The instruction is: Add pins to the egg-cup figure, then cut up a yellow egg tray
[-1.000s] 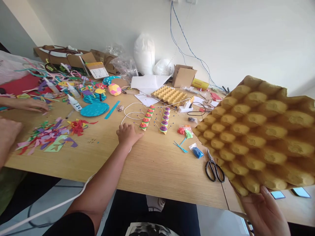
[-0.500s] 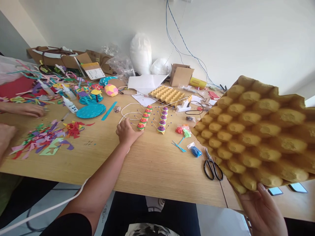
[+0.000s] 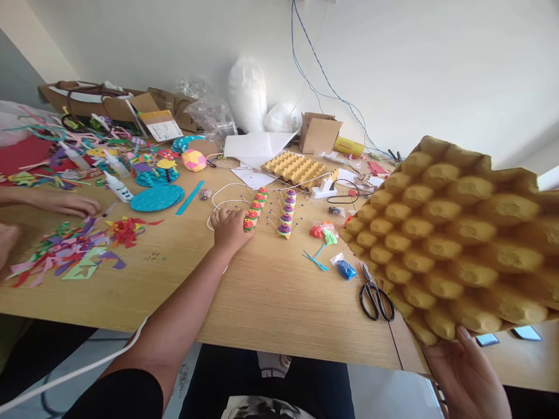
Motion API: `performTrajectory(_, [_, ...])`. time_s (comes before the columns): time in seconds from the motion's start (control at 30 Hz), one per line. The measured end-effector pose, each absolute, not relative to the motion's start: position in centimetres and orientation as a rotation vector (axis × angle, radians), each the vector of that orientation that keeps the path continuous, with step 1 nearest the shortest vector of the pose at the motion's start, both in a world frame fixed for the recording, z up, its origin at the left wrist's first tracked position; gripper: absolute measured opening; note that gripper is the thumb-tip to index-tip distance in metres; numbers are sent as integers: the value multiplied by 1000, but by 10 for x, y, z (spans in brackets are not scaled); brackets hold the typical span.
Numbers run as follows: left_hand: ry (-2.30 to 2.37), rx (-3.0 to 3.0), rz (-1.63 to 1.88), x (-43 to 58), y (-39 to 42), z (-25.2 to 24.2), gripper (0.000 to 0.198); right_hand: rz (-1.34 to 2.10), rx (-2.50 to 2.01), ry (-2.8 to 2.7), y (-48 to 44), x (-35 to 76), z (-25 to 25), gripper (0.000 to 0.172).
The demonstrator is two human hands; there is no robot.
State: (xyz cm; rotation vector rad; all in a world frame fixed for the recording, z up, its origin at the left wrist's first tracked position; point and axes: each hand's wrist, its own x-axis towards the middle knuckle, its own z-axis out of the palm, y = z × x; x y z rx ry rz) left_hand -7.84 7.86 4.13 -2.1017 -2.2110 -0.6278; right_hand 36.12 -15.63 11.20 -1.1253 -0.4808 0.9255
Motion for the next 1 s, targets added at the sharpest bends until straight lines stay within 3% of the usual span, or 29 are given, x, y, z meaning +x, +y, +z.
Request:
performTrajectory(0.23, [-2180, -2116, -604, -77, 82, 39, 27, 855, -1156, -486, -151, 345, 123, 54])
performTrajectory(1.0, [-2250, -2022, -552, -114, 86, 36, 30, 898, -1158, -478, -148, 347, 123, 53])
